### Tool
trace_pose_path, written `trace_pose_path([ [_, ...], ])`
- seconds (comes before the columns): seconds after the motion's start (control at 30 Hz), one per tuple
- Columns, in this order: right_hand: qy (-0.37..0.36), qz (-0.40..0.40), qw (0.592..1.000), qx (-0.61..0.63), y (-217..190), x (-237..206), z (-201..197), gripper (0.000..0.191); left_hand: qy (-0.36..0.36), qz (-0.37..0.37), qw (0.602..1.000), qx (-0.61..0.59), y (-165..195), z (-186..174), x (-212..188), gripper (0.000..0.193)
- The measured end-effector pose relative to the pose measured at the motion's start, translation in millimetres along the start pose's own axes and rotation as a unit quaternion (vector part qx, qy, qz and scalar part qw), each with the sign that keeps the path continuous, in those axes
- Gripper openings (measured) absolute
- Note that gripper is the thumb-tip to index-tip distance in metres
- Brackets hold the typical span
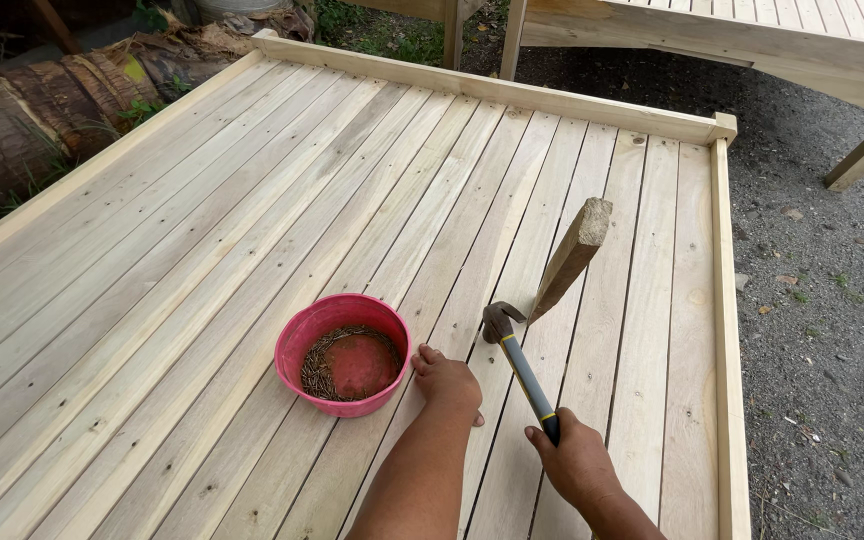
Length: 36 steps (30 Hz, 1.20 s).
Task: The person hammers nails into a wooden slatted bed frame using a hammer and a small wooden block. They repeatedly pick nails from a pink container and drive them into the slats to secure the frame.
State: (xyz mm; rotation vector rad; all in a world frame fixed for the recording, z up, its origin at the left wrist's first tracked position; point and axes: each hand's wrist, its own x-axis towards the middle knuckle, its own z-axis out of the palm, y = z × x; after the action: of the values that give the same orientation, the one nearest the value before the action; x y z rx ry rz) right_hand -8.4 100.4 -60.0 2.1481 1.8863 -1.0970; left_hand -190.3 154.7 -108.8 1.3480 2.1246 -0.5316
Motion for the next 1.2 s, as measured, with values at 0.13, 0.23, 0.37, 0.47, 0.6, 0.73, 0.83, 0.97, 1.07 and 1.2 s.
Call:
trace_pose_path([
  [0.13, 0.018, -0.052, 0.998, 0.024, -40, 1, -3, 0.039, -0.014, 0.020, 0.999, 0.028, 1, 0, -3, 0.123],
  [0.23, 0.035, -0.077, 0.996, 0.036, -53, 5, 4, 0.037, 0.004, 0.026, 0.999, 0.030, -1, 3, -6, 0.121],
  [0.37, -0.009, -0.074, 0.996, -0.056, -50, 18, 6, 0.033, -0.002, 0.008, 1.000, -0.008, -1, 2, -5, 0.124],
  [0.47, -0.068, 0.024, 0.997, 0.000, -38, 22, 2, 0.033, 0.010, 0.012, 1.000, -0.013, -1, 3, -2, 0.125],
  [0.6, -0.038, 0.017, 0.998, -0.045, -5, 7, 1, 0.034, 0.009, 0.020, 1.000, 0.016, -3, 5, 4, 0.119],
  [0.73, -0.038, 0.036, 0.998, -0.040, 29, -6, -5, 0.034, 0.026, 0.007, 1.000, -0.016, -12, 9, 10, 0.133],
  [0.83, -0.019, 0.047, 0.999, -0.010, 51, -16, -7, 0.035, 0.026, -0.014, 0.998, -0.064, -13, 16, 10, 0.136],
  [0.97, -0.031, 0.113, 0.990, 0.075, 63, -21, -14, 0.036, -0.023, 0.029, 0.999, -0.002, 6, 6, 10, 0.121],
  [1.07, -0.049, 0.137, 0.983, 0.112, 69, -19, -22, 0.036, 0.002, 0.106, 0.981, -0.164, 30, -25, 14, 0.121],
  [1.2, -0.045, 0.140, 0.981, 0.123, 76, -16, -26, 0.039, 0.237, 0.187, 0.818, -0.490, 69, -101, 24, 0.090],
])
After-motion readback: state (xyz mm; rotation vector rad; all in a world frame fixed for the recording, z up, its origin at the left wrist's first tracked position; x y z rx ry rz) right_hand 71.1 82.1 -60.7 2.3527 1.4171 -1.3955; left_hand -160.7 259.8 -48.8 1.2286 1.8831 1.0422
